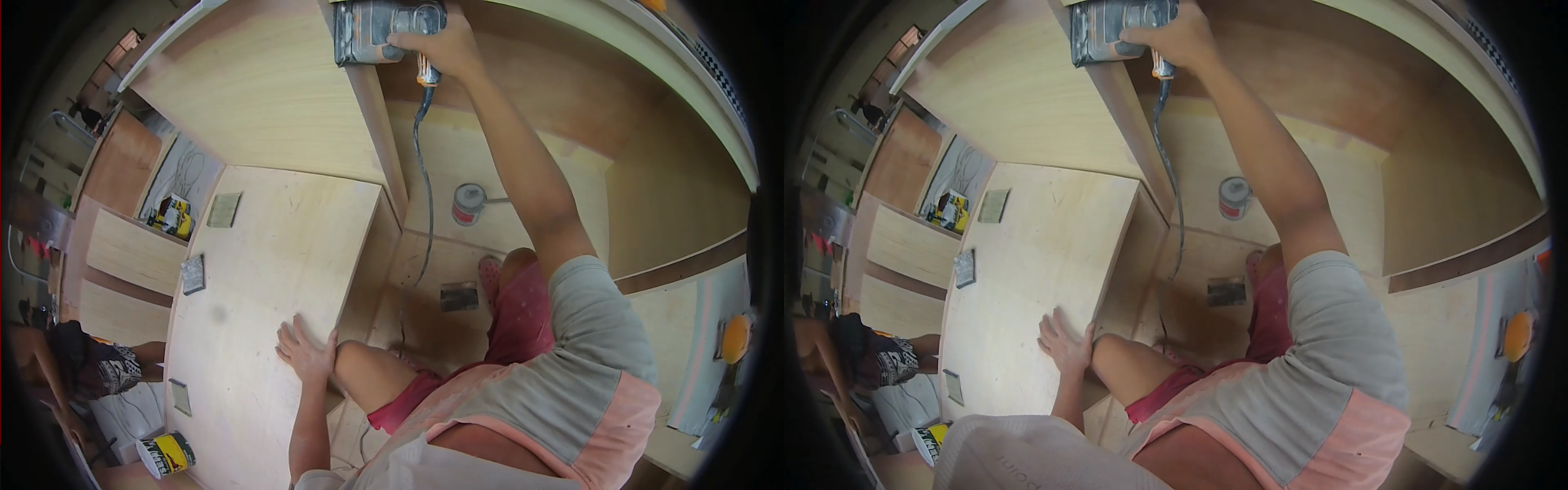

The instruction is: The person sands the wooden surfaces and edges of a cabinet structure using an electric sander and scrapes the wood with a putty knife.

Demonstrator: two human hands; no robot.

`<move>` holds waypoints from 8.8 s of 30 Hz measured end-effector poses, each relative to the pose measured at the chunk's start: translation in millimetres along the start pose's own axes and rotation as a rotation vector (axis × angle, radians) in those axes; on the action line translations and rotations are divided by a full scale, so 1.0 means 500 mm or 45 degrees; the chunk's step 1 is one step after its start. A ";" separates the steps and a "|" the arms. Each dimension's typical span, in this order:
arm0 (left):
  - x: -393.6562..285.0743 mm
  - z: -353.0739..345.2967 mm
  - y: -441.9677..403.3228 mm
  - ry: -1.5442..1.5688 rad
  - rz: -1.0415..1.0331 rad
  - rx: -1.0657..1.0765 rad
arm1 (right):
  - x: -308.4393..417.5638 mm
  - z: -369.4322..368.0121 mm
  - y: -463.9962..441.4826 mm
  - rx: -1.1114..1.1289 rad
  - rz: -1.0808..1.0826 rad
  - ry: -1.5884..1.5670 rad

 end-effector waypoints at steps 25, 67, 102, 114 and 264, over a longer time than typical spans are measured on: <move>0.005 -0.006 0.000 -0.053 0.033 0.054 | -0.376 -0.097 0.515 -0.306 -1.122 -0.630; 0.004 -0.004 0.000 -0.023 -0.024 0.018 | -0.399 -0.089 0.552 -0.379 -1.342 -0.678; -0.498 0.118 -0.122 0.938 -0.317 0.259 | -0.409 -0.087 0.558 -0.539 -1.281 -0.851; -0.713 -0.004 -0.193 0.568 -0.316 0.813 | -0.297 -0.050 0.467 -0.447 -0.680 -0.668; -0.640 0.014 -0.106 1.405 -0.393 0.272 | -0.214 -0.052 0.365 -0.211 -0.796 -0.526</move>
Point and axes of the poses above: each hand's wrist, its own y-axis away from the middle knuckle, its own z-axis out of the back of the hand, x = y × z, the point moved 10 cm from there along -y, towards the middle knuckle, and after that the axes turned 9 degrees about z, right-handed, at the moved point
